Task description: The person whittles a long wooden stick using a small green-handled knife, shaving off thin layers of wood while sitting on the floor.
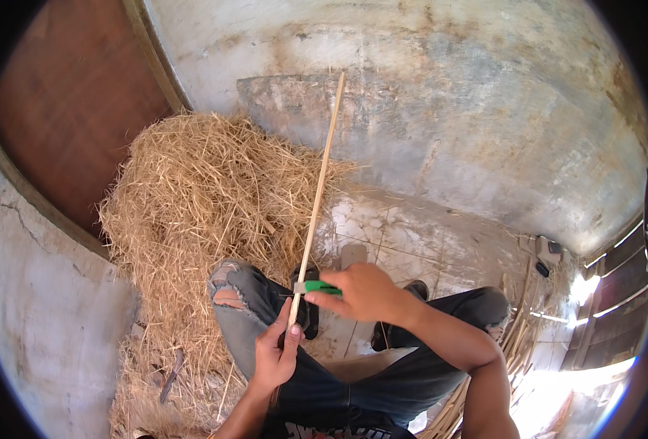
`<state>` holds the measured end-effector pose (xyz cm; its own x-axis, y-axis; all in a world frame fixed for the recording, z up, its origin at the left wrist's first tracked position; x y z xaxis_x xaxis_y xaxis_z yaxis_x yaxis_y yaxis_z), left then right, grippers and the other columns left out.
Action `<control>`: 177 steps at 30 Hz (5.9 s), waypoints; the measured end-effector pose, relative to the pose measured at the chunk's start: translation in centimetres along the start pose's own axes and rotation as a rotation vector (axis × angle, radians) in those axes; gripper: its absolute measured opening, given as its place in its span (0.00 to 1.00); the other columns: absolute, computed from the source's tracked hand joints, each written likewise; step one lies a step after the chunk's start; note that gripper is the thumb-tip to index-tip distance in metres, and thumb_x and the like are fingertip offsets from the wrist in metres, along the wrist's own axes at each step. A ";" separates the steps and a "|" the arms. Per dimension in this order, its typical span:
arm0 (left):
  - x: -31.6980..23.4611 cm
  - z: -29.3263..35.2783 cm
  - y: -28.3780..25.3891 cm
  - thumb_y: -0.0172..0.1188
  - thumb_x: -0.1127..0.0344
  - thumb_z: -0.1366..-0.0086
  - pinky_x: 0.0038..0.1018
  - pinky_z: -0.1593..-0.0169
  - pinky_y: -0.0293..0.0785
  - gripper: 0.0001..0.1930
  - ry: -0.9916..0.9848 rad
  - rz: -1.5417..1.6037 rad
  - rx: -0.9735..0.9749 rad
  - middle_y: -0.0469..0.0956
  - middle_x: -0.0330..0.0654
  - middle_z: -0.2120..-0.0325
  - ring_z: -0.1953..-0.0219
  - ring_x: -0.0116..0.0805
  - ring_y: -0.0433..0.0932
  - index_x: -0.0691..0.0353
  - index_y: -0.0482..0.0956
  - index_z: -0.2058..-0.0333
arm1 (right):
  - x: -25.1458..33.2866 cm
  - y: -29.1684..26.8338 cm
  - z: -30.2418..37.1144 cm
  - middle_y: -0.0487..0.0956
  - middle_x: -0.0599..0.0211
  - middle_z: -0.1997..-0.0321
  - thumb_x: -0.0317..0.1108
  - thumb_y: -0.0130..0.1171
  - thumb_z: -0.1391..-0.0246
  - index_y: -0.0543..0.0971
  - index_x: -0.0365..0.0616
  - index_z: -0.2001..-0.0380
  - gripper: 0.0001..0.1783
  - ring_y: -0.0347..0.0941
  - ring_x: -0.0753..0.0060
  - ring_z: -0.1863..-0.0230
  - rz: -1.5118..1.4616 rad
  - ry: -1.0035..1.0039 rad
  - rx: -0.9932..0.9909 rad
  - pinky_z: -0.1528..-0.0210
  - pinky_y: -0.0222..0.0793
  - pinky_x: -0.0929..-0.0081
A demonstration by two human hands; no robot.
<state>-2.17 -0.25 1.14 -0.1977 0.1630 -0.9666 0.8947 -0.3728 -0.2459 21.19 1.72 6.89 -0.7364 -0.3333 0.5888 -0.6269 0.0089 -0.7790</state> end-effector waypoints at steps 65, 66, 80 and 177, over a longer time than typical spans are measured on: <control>-3.2 -4.9 2.4 0.61 0.72 0.28 0.24 0.47 0.75 0.32 0.229 0.420 -0.361 0.80 0.44 0.56 0.51 0.28 0.79 0.71 0.58 0.30 | 0.9 3.9 0.7 0.74 0.75 0.79 0.49 0.77 0.49 0.82 0.41 0.54 0.27 0.68 0.82 0.78 -0.694 -0.014 -0.209 0.74 0.64 0.76; -3.8 -5.6 2.4 0.61 0.72 0.28 0.24 0.46 0.75 0.32 0.257 0.423 -0.416 0.80 0.44 0.55 0.51 0.28 0.79 0.71 0.59 0.30 | 1.2 3.7 0.7 0.75 0.73 0.78 0.51 0.77 0.49 0.82 0.41 0.54 0.29 0.69 0.79 0.77 -0.693 -0.042 -0.205 0.74 0.66 0.73; -3.4 -4.7 -3.0 0.69 0.65 0.34 0.26 0.55 0.75 0.23 -0.107 -0.237 -0.190 0.84 0.48 0.56 0.56 0.32 0.81 0.68 0.77 0.43 | -3.2 -2.4 0.5 0.77 0.59 0.80 0.26 0.67 0.54 0.84 0.46 0.63 0.12 0.74 0.52 0.80 -0.145 -0.100 -0.173 0.76 0.68 0.63; -1.0 -16.0 3.8 0.55 0.66 0.24 0.19 0.78 0.66 0.30 -0.021 -0.023 0.293 0.74 0.32 0.80 0.83 0.16 0.69 0.63 0.60 0.28 | -13.4 -4.2 -4.8 0.78 0.51 0.83 0.60 0.53 0.33 0.80 0.42 0.70 0.29 0.78 0.44 0.78 0.379 0.273 -0.365 0.73 0.74 0.50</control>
<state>7.89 12.80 2.36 -0.2272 0.1569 -0.9611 0.7370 -0.6174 -0.2750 32.49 10.64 3.27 -0.9344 0.0107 0.3561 -0.3190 0.4197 -0.8498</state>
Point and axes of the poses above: each hand's wrist, its own z-axis away from the middle knuckle, its own y-axis out of the palm, x = y × z, the point moved 2 cm from there along -z, towards the middle knuckle
